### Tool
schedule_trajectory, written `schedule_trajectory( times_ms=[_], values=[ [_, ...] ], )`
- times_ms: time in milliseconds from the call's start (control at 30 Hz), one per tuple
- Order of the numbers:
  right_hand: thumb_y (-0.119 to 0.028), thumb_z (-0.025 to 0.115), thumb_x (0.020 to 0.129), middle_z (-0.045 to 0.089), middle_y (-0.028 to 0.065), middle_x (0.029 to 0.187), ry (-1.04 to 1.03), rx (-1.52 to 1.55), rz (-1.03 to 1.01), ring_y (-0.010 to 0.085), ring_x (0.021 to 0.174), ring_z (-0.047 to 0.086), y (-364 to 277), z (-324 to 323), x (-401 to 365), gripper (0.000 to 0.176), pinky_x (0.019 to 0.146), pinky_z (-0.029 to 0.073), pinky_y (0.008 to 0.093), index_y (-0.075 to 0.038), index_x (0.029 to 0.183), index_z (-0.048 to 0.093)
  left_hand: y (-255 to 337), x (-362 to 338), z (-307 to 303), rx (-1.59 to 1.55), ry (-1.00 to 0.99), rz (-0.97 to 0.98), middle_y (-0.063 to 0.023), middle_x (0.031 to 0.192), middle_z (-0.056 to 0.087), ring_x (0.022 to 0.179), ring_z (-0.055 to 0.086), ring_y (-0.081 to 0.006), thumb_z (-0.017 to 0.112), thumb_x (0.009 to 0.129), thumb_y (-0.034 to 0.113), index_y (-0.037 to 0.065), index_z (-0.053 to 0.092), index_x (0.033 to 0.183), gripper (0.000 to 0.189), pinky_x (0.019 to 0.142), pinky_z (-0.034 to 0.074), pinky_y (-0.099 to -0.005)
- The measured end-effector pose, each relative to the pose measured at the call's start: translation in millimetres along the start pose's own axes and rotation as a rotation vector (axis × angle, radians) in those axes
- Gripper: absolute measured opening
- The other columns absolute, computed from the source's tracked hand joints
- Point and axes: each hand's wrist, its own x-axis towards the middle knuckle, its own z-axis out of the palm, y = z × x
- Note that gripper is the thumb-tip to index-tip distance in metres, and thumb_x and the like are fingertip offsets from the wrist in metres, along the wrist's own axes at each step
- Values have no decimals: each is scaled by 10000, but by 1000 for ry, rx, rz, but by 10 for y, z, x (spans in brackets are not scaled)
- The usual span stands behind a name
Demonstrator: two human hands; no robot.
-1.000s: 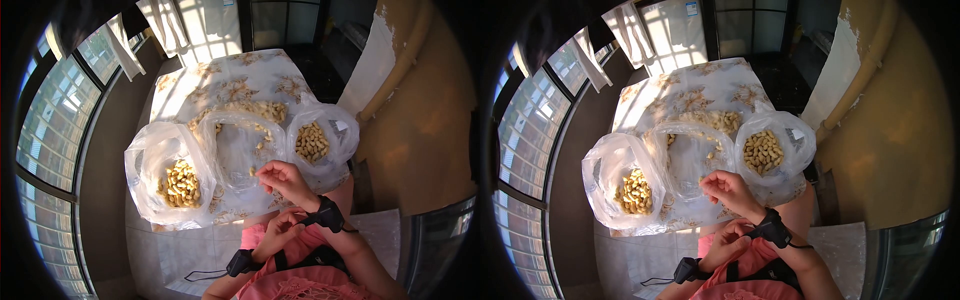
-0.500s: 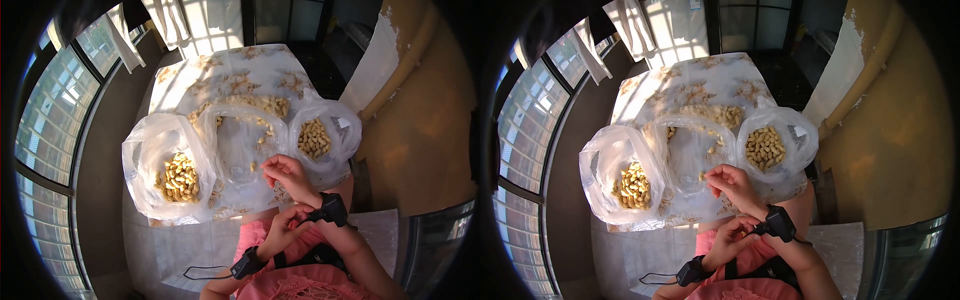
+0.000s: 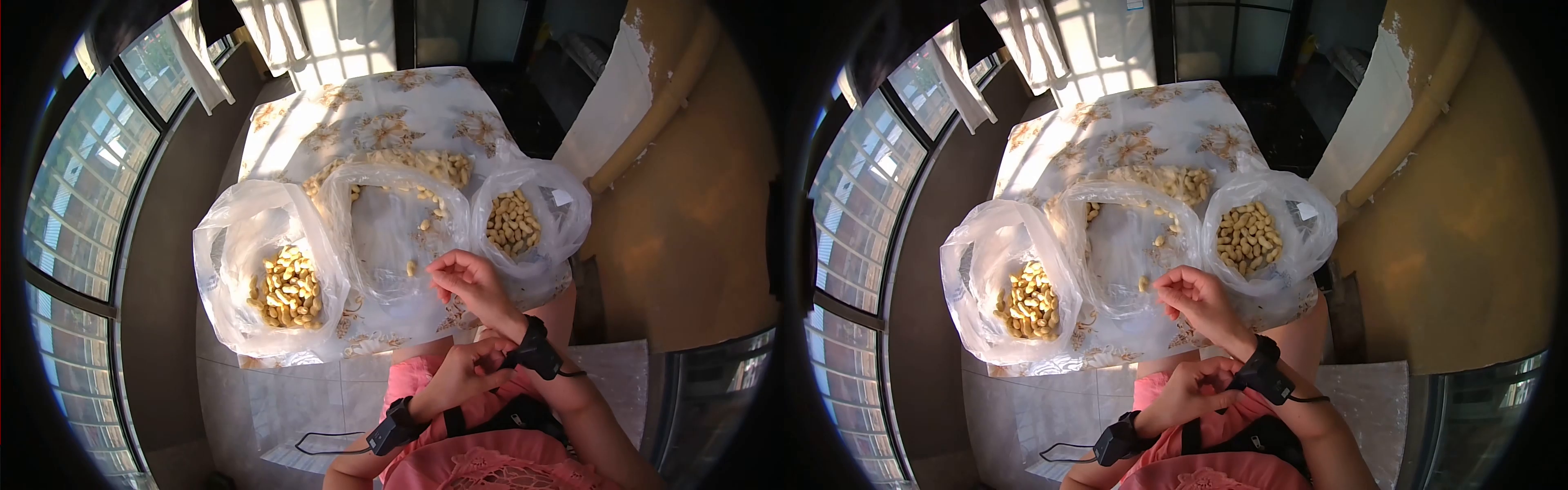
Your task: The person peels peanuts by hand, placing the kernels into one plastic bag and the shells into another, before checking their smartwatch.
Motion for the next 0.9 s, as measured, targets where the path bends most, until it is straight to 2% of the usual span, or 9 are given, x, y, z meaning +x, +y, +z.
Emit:
schedule_trajectory(
  times_ms=[267, 433, 567, 633, 667, 733, 900],
  values=[
    [-126, 636, 993, 641, 10, 867, -20, 27, 25, 77, 722, 591, -66, 34, -25, 157, 667, 491, 225, -1, 1088, 646, 70, 37, -50, 153, -63, 16, 39, 735, 590, 647, 499, -22, 782, 845, 108, 22, 661, 1109, 302, 569, 397, -206],
    [-131, 635, 994, 641, 9, 859, -25, 43, 74, 78, 724, 594, -65, 38, -46, 157, 675, 489, 223, -6, 1088, 649, 31, 38, -82, 227, -49, 104, 15, 697, 590, 624, 514, -56, 763, 823, 125, 25, 669, 1055, 270, 568, 421, -238],
    [-149, 627, 1000, 643, 10, 856, -27, 105, 114, 83, 738, 598, -90, 40, -67, 168, 694, 491, 228, -13, 1095, 648, 74, 22, -125, 277, -70, 91, -18, 774, 631, 690, 555, -73, 770, 813, 137, 21, 667, 1063, 294, 608, 445, -253],
    [-156, 626, 1001, 645, 15, 867, -34, 153, 131, 85, 744, 598, -46, -4, -51, 173, 699, 491, 230, -17, 1100, 647, 67, 13, -107, 284, -40, 112, -34, 893, 662, 808, 593, -87, 771, 842, 121, 8, 662, 1083, 288, 687, 475, -255],
    [-164, 625, 1002, 647, 19, 878, -42, 200, 149, 86, 750, 599, -32, -22, -45, 179, 704, 491, 232, -20, 1105, 646, 52, 19, -82, 284, -40, 112, -34, 893, 662, 808, 593, -87, 771, 842, 121, 8, 662, 1083, 288, 687, 475, -255],
    [-167, 625, 1002, 647, 23, 891, -34, 201, 151, 88, 754, 598, -48, -35, -42, 180, 706, 490, 234, -23, 1108, 646, -1, 45, -14, 62, 38, 223, -31, 909, 671, 722, 574, -90, 768, 846, 61, 10, 646, 1058, 250, 640, 457, -243],
    [-163, 628, 997, 647, 36, 924, -34, 232, 152, 97, 761, 596, -31, -58, -39, 179, 709, 488, 237, -28, 1114, 647, -189, 71, 77, -9, 194, 165, 0, 892, 687, 725, 565, -61, 792, 845, 69, 18, 672, 1055, 248, 638, 442, -221]
  ],
)
